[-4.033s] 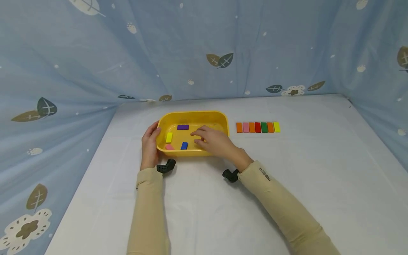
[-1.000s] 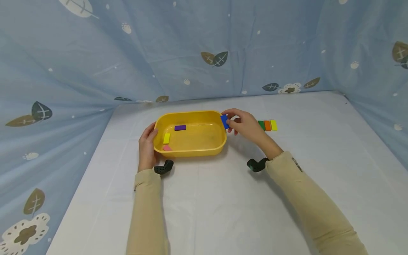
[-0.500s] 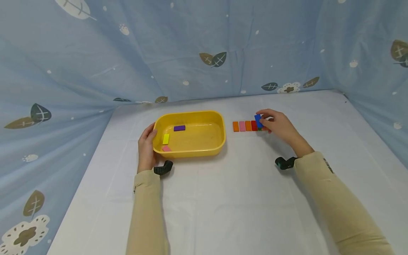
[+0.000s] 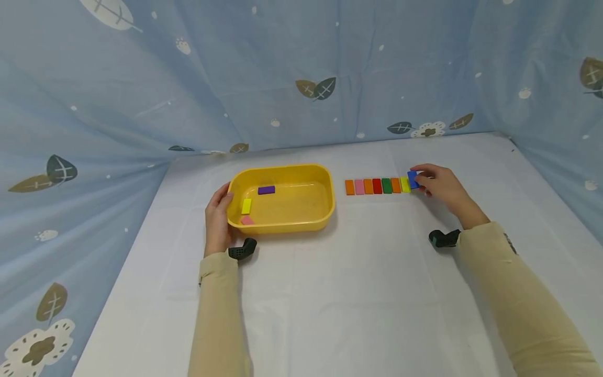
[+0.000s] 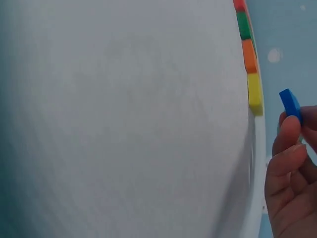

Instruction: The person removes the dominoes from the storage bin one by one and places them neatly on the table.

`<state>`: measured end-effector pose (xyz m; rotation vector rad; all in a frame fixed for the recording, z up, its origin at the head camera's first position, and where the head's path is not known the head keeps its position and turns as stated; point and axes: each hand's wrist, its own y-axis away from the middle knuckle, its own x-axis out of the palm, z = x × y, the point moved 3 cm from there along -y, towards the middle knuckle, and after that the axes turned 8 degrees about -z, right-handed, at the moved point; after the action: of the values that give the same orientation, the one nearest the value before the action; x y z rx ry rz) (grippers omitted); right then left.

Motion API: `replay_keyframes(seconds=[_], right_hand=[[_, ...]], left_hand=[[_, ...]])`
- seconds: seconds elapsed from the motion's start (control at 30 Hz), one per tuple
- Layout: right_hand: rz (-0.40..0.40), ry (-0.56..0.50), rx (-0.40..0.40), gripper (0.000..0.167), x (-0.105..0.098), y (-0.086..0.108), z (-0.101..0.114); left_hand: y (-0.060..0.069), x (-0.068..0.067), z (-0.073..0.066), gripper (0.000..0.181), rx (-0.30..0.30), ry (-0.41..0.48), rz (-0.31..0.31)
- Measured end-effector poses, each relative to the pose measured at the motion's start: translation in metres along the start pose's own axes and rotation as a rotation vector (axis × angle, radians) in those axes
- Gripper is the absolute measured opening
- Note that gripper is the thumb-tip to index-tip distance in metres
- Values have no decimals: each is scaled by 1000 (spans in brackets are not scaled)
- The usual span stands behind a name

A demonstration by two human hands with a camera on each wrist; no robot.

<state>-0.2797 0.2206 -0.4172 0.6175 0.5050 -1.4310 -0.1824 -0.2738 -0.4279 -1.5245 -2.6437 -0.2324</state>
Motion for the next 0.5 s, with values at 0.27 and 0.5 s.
replay_keyframes(seconds=[0.27,0.5], right_hand=[[51,27,84,41,-4,-4,-12],[107,48,117,40,-4,-8,-10]], left_hand=[[0,0,-1,37,-1,11,16],[0,0,-1,37,-9,34,10]])
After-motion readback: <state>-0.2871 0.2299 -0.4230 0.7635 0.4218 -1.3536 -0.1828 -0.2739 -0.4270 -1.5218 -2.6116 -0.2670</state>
